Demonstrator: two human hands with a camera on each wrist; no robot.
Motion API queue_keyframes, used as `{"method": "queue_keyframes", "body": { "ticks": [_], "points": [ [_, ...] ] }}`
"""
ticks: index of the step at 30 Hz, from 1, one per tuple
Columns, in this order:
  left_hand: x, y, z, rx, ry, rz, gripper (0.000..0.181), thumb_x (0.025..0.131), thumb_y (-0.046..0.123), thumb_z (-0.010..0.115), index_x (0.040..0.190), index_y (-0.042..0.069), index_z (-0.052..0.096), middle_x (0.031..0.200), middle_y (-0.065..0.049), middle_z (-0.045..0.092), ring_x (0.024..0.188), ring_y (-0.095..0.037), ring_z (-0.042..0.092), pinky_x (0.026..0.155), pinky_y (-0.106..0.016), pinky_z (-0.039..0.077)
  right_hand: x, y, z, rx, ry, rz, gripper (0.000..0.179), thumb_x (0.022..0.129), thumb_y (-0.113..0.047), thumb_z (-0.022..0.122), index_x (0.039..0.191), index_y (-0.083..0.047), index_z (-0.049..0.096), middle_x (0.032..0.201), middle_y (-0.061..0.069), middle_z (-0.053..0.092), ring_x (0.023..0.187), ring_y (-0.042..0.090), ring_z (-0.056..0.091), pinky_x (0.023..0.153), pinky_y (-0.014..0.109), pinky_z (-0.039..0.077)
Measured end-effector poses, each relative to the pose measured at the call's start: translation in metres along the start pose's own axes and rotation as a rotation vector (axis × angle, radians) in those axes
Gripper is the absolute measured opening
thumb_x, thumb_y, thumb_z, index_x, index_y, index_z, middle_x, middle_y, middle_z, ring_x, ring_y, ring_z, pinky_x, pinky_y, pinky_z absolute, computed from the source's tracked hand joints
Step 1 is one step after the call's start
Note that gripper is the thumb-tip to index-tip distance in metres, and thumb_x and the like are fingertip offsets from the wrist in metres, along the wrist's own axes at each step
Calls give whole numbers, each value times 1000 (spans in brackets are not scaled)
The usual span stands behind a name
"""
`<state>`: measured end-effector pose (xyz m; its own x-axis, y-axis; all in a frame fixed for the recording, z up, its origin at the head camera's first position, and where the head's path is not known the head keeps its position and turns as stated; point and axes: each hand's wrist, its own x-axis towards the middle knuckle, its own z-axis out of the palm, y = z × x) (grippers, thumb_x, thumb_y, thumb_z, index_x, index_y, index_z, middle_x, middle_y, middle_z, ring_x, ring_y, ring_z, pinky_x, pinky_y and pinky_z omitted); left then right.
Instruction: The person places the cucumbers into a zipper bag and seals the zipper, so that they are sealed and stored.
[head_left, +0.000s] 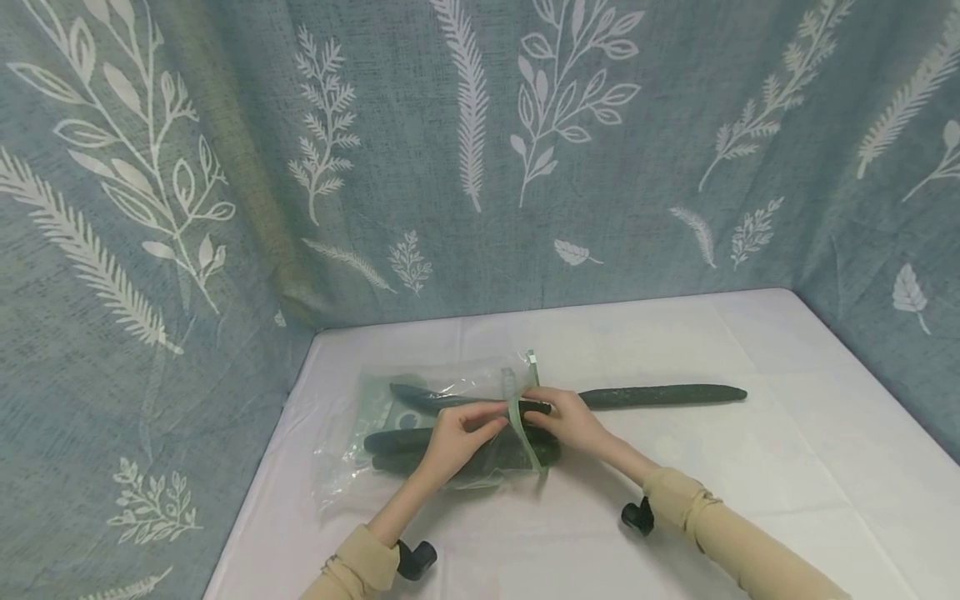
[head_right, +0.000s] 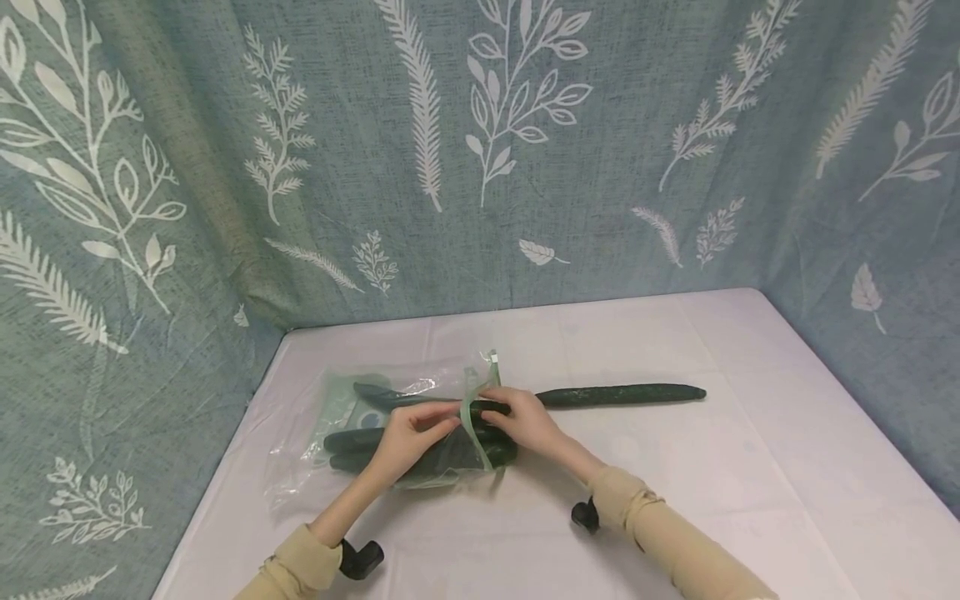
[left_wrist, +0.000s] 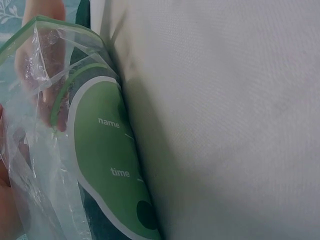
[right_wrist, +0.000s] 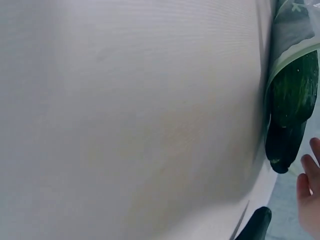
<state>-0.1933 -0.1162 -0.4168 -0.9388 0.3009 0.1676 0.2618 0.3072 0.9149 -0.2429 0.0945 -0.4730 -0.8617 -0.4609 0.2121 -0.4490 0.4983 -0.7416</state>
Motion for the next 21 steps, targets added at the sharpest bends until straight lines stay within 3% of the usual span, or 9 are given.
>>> {"method": "queue_keyframes", "body": {
  "ticks": [10, 21],
  "points": [
    [-2, -2, 2, -6, -16, 9, 25, 88, 8, 65, 112, 1, 68, 112, -14, 70, 107, -29, 66, 89, -23, 55, -22, 9, -12, 7, 22, 67, 40, 90, -21, 65, 127, -7, 60, 129, 10, 61, 123, 30, 55, 104, 48, 44],
    [0, -14, 4, -21, 1, 14, 25, 88, 10, 66, 111, 3, 69, 110, -13, 71, 102, -24, 68, 87, -22, 55, -40, 20, -33, -44, 77, 47, 39, 88, -15, 66, 125, -3, 60, 124, 13, 64, 116, 30, 60, 99, 46, 49]
  ]
}}
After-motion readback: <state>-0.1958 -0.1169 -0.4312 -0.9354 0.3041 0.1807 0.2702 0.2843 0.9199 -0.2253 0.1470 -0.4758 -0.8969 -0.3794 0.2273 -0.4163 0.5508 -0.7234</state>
